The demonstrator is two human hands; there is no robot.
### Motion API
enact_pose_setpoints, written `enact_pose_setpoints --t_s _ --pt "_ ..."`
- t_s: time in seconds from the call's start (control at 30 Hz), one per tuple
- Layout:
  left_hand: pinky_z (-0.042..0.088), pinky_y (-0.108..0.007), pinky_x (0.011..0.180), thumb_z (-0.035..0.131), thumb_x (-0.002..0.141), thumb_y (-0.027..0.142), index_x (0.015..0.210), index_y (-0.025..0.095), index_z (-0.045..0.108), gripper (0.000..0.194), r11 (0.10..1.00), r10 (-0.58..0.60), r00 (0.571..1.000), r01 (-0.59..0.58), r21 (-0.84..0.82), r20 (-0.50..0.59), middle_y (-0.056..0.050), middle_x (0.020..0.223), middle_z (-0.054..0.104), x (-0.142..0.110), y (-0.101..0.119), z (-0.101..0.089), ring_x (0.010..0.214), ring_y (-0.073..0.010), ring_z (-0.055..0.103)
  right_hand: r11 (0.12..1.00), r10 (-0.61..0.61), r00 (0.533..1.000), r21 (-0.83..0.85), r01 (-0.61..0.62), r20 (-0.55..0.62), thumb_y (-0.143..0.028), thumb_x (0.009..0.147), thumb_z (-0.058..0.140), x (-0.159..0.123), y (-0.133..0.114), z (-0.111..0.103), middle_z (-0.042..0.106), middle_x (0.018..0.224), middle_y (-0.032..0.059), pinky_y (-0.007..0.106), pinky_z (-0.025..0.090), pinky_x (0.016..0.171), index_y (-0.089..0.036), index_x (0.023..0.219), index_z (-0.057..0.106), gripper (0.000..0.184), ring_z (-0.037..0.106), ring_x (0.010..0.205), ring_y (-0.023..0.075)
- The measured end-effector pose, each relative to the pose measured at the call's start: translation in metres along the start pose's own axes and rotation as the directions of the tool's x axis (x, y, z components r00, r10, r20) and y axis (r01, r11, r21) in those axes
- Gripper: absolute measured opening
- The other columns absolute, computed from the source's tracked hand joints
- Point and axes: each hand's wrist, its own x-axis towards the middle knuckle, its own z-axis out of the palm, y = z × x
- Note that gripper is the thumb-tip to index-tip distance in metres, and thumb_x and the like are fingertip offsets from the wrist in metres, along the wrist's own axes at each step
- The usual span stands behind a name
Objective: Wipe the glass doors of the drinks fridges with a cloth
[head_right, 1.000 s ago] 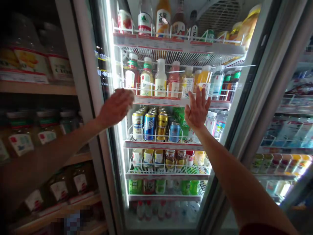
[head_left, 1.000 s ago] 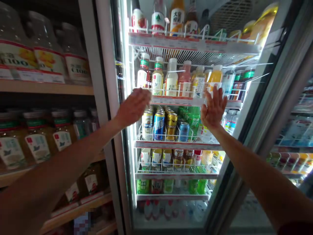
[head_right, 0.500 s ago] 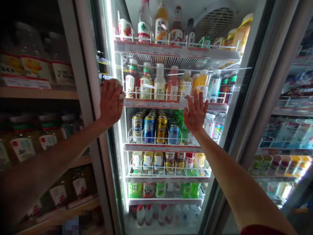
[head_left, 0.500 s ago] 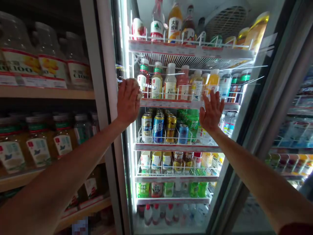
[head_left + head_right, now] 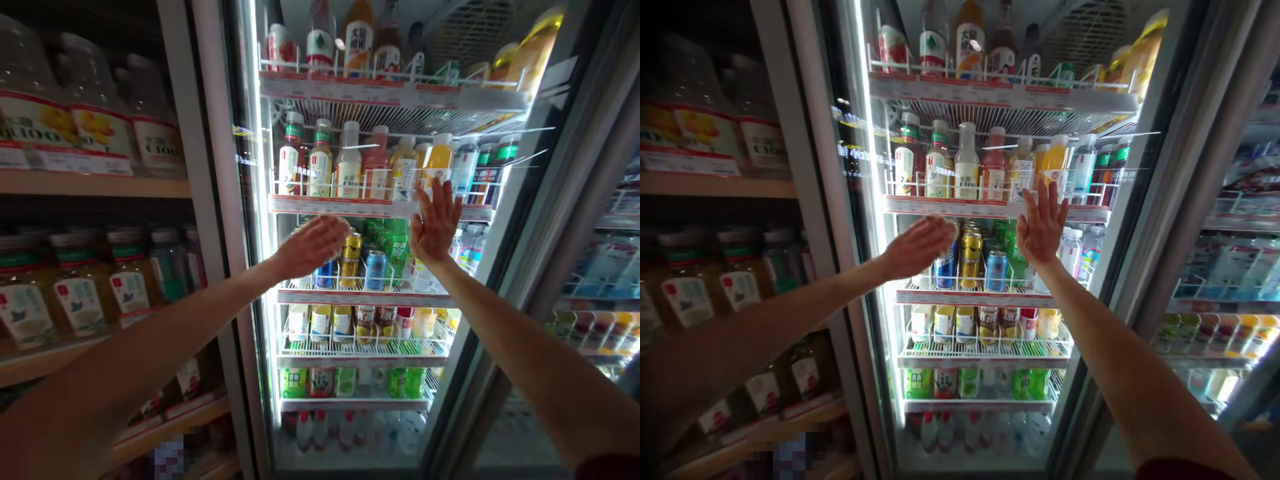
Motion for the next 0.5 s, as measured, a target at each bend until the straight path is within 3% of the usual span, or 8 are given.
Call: enact_pose_setpoints --t_s 0.07,0.1,0.17,0.23,0.27,0.37,0.43,0.5 --pt "0.019 -0.034 0.116 0.034 0.092 0.029 0.127 0.026 0.041 0.036 0.986 0.165 0.981 -0.162 -0.041 0.104 0.005 0.141 0.038 0.0 0.001 0.001 0.137 -0.0114 0.015 1.0 0.006 1.0 -0.005 -0.006 -0.004 -0.037 0.089 0.02 0.0 0.0 0.0 0.022 0.149 0.0021 0.051 0.014 0.109 -0.028 0.139 0.027 0.052 0.014 0.139 0.0227" --pt "0.018 -0.035 0.116 0.034 0.092 0.03 0.129 0.026 0.039 0.037 0.992 0.122 0.988 -0.12 -0.031 0.091 0.004 0.142 0.037 0.002 -0.006 -0.001 0.138 -0.0119 0.015 1.0 0.005 1.0 -0.005 -0.005 -0.008 -0.037 0.089 0.021 0.0 0.0 0.0 0.022 0.149 0.0021 0.051 0.014 0.109 -0.028 0.139 0.027 0.052 0.014 0.139 0.0225" --pt "0.011 -0.041 0.117 0.033 0.092 0.03 0.132 0.023 0.033 0.041 0.984 -0.174 0.982 0.177 0.031 -0.077 0.003 0.146 0.029 0.008 -0.027 -0.006 0.139 -0.0141 0.007 1.0 0.003 1.0 -0.008 -0.003 -0.018 -0.038 0.089 0.021 -0.001 0.001 0.001 0.022 0.149 0.0021 0.05 0.015 0.109 -0.028 0.139 0.027 0.052 0.014 0.139 0.0224" --pt "0.007 -0.045 0.117 0.033 0.091 0.029 0.134 0.019 0.03 0.044 0.897 -0.41 0.872 0.438 0.053 -0.266 0.001 0.15 0.019 0.014 -0.04 -0.007 0.139 -0.0161 -0.003 1.0 0.005 1.0 -0.009 -0.006 -0.017 -0.037 0.089 0.021 -0.001 0.001 0.001 0.022 0.149 0.0017 0.051 0.015 0.109 -0.029 0.14 0.025 0.052 0.015 0.139 0.0226" --pt "0.008 -0.046 0.117 0.034 0.091 0.029 0.133 0.018 0.031 0.043 0.889 -0.419 0.857 0.455 0.059 -0.299 0.0 0.15 0.017 0.015 -0.039 -0.005 0.139 -0.0167 -0.005 1.0 0.008 1.0 -0.009 -0.008 -0.012 -0.037 0.089 0.022 -0.001 0.001 0.001 0.021 0.149 0.0014 0.051 0.014 0.109 -0.029 0.14 0.024 0.052 0.015 0.139 0.0228" --pt "0.013 -0.041 0.117 0.036 0.09 0.026 0.129 0.023 0.039 0.039 0.989 -0.119 0.984 0.129 0.066 -0.136 0.003 0.147 0.027 0.014 -0.016 0.004 0.139 -0.0147 -0.001 1.0 0.011 1.0 0.0 -0.011 0.0 -0.036 0.088 0.022 0.0 0.001 0.001 0.022 0.149 0.0009 0.052 0.014 0.108 -0.03 0.14 0.023 0.052 0.015 0.139 0.0238" --pt "0.016 -0.036 0.116 0.035 0.09 0.026 0.128 0.028 0.04 0.038 0.995 0.101 0.995 -0.101 0.004 0.019 0.006 0.143 0.035 0.012 -0.008 0.003 0.139 -0.0123 0.008 1.0 0.011 1.0 0.01 -0.011 0.001 -0.036 0.088 0.022 0.0 0.001 0.0 0.022 0.149 0.0013 0.052 0.014 0.108 -0.03 0.14 0.025 0.052 0.016 0.138 0.0241" --pt "0.017 -0.036 0.116 0.032 0.091 0.03 0.13 0.027 0.038 0.039 0.999 0.05 0.998 -0.049 -0.02 0.045 0.006 0.142 0.035 0.013 -0.018 -0.004 0.138 -0.0127 0.012 1.0 0.016 1.0 0.014 -0.016 -0.001 -0.035 0.088 0.022 0.0 0.001 0.0 0.023 0.149 0.0018 0.052 0.014 0.108 -0.029 0.14 0.026 0.052 0.016 0.139 0.0238"
